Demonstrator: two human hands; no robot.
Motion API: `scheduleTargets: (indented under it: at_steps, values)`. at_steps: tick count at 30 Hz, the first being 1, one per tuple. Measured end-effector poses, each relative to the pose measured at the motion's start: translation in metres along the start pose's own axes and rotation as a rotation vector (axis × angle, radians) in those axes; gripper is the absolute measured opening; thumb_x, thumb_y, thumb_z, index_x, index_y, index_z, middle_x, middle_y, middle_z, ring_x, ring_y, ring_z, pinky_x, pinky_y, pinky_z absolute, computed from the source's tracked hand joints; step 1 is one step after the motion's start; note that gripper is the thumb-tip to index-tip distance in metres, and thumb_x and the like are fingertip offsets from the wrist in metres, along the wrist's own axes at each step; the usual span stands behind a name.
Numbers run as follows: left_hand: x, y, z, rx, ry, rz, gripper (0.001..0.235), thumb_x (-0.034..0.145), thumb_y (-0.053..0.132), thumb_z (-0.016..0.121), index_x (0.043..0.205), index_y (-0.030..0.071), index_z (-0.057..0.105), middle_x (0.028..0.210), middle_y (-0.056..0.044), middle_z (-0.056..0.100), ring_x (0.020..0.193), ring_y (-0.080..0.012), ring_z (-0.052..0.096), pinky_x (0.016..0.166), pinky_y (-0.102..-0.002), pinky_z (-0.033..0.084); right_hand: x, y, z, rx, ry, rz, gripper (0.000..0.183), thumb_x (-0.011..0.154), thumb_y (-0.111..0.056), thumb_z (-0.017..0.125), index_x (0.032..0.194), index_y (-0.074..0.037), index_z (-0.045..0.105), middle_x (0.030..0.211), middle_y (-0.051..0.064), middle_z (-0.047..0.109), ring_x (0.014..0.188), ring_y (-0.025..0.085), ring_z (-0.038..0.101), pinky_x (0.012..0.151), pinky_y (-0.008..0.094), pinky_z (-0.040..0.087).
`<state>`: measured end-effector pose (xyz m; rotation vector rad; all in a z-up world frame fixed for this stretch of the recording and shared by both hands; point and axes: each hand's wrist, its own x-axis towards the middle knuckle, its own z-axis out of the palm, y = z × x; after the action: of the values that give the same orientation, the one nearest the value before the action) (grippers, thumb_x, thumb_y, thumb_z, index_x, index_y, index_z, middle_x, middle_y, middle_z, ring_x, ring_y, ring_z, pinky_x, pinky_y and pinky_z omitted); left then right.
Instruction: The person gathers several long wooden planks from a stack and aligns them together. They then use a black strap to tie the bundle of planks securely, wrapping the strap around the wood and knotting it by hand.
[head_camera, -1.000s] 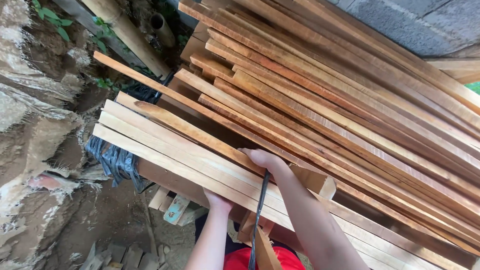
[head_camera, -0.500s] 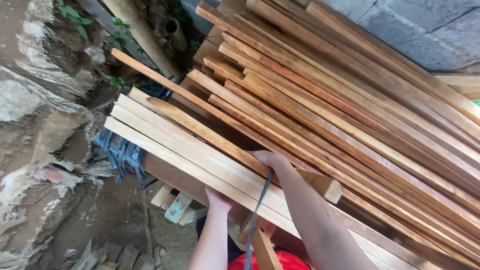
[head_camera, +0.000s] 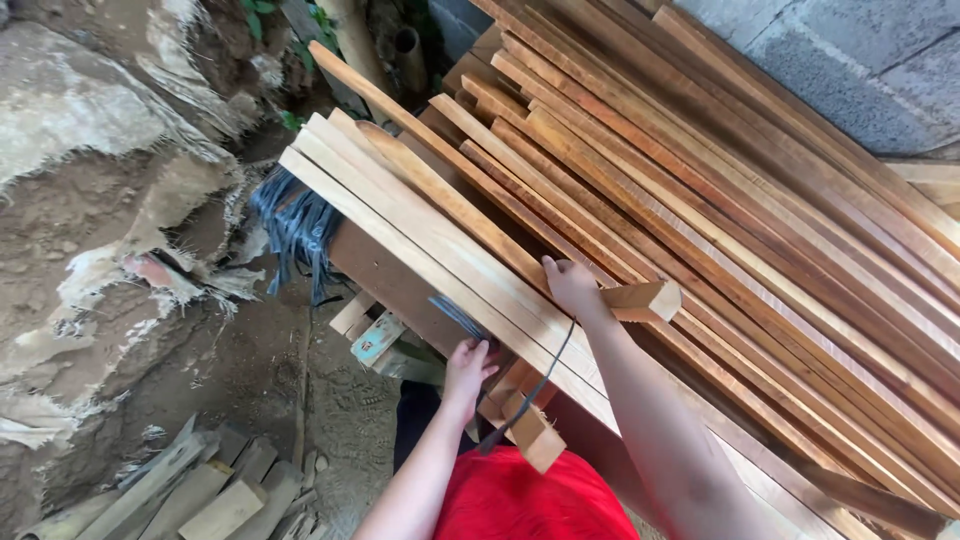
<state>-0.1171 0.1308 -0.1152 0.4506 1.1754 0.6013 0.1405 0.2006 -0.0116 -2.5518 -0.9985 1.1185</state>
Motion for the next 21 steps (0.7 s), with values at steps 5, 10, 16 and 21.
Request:
scheduleTargets:
  at_steps: [5,10,16,21]
  values:
    - [-0.026,0.008,-0.007,0.122,-0.016,0.106,0.025,0.103,0.025,0.055,0.119,0.006,0.061,0.115,-0.008,0.070,0.104,-0.0184,0.071,0.079,-0.032,0.057,-0.025,0.026,0.009,-0.011,0.241,-0.335,0.033,0.095,-0.033,0.061,0.119,-0.014,0.075,0.112,0.021,0.073,0.103,0.038,0.071,0.091,0.044,0.055]
    - [-0.042,0.041,-0.010,0.104,-0.041,0.226,0.028,0.107,0.027,0.042,0.121,0.008,0.056,0.118,-0.006,0.070,0.104,-0.0171,0.071,0.079,-0.032,0.056,-0.068,-0.008,-0.027,0.084,0.277,-0.337,0.024,0.095,-0.017,0.064,0.116,-0.014,0.077,0.105,0.017,0.074,0.093,0.033,0.073,0.084,0.039,0.058]
    - [-0.024,0.028,-0.016,0.184,0.013,0.369,0.026,0.110,0.025,0.039,0.121,0.006,0.054,0.108,-0.007,0.067,0.097,-0.0139,0.067,0.082,-0.030,0.055,-0.021,0.028,0.000,0.825,0.016,-0.204,0.031,0.101,-0.005,0.051,0.118,-0.003,0.077,0.107,0.007,0.079,0.100,0.013,0.074,0.090,0.024,0.055]
    - [-0.035,0.032,-0.005,0.372,-0.024,0.664,0.027,0.103,0.014,0.056,0.127,0.004,0.048,0.103,-0.010,0.058,0.086,-0.0170,0.058,0.078,-0.034,0.053,0.000,0.050,0.023,0.588,0.169,-0.408,0.033,0.096,-0.001,0.059,0.126,-0.004,0.070,0.104,0.009,0.075,0.092,0.013,0.070,0.081,0.022,0.054]
